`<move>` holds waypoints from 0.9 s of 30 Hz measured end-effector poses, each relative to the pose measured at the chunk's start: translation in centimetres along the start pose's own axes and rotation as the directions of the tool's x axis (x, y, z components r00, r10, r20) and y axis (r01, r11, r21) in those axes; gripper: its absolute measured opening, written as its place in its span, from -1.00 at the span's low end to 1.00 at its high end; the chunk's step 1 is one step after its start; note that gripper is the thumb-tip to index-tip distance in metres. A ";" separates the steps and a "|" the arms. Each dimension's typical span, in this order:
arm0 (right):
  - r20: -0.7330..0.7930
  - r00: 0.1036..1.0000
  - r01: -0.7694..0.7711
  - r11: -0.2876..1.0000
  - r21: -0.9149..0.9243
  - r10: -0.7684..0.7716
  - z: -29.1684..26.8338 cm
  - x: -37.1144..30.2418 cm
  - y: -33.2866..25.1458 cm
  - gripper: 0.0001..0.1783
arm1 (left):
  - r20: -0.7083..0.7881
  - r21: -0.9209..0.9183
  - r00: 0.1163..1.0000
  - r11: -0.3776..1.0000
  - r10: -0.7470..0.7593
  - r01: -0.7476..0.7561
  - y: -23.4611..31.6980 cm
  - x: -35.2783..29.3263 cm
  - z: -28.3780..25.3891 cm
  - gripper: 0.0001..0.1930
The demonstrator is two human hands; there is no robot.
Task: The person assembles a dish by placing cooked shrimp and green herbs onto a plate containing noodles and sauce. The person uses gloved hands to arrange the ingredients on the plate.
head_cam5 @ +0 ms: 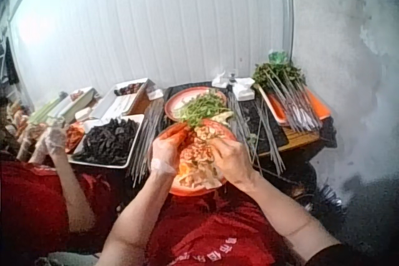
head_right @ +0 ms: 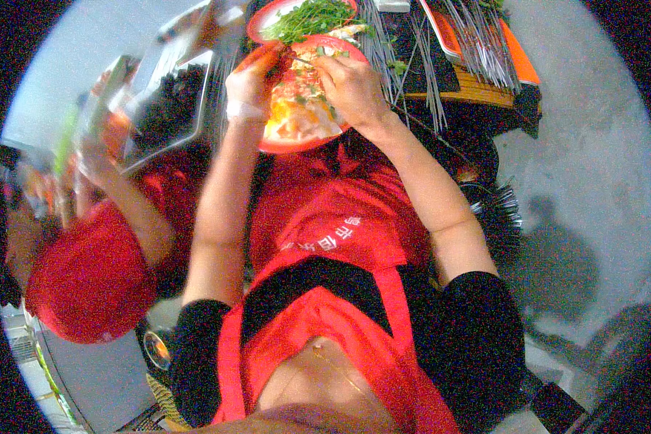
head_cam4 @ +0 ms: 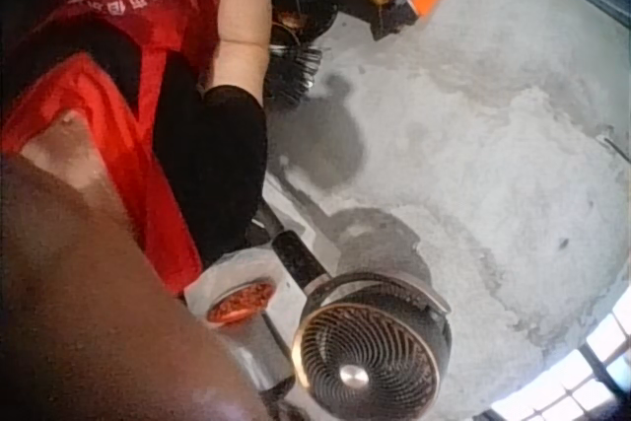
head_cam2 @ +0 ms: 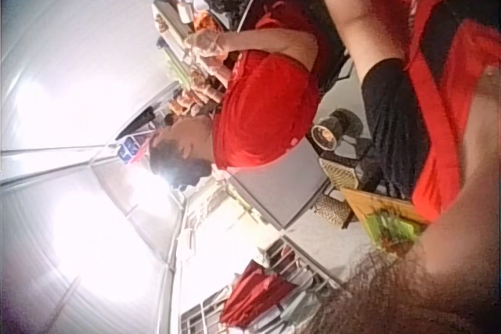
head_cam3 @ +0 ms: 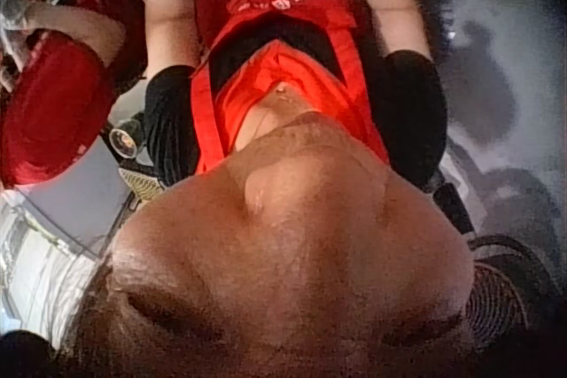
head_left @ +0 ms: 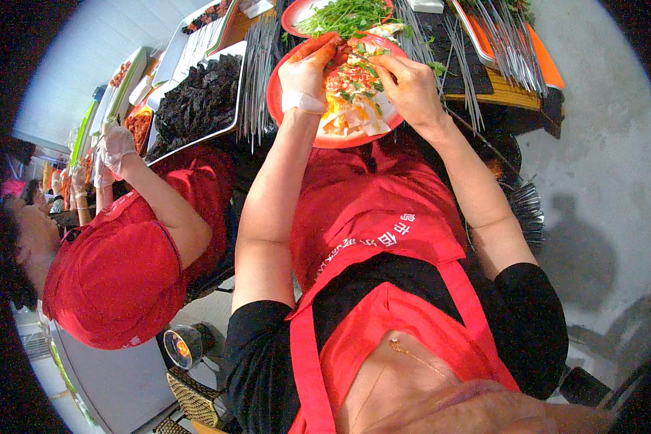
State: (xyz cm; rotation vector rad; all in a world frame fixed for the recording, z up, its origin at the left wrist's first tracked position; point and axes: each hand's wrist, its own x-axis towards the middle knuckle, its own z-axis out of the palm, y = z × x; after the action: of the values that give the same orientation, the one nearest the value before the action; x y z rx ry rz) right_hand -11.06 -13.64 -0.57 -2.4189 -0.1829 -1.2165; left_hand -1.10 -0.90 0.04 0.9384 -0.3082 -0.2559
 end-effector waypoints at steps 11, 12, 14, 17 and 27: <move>-0.056 0.992 -0.109 0.987 0.120 0.117 1.5 1.9 -1.9 -0.87 | -0.040 0.257 0.939 0.912 0.341 -0.320 0.1 -0.6 1.3 -0.79; -0.019 0.989 -0.141 0.982 0.126 0.145 1.7 2.0 -1.7 -0.87 | -0.056 0.228 0.946 0.926 0.321 -0.301 0.0 -0.5 1.3 -0.79; 0.002 0.979 -0.200 0.969 0.145 0.202 1.9 2.6 -2.1 -0.88 | -0.072 0.239 0.945 0.926 0.318 -0.293 0.5 -0.4 1.7 -0.79; -0.072 0.981 -0.161 0.963 0.216 0.180 2.9 3.6 -2.2 -0.85 | -0.038 0.473 0.937 0.832 0.348 -0.290 1.1 -0.3 1.6 -0.77; 0.180 0.974 -0.156 0.983 0.101 0.136 1.8 4.7 -0.5 -0.80 | -0.093 0.341 0.970 0.923 0.223 -0.180 0.3 3.6 -0.9 -0.79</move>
State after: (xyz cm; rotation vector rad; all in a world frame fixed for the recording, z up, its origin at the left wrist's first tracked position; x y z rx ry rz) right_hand -7.02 -12.72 2.35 -2.3896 -0.1194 -0.9073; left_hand 2.60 -1.28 0.27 1.2395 -0.3311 0.0512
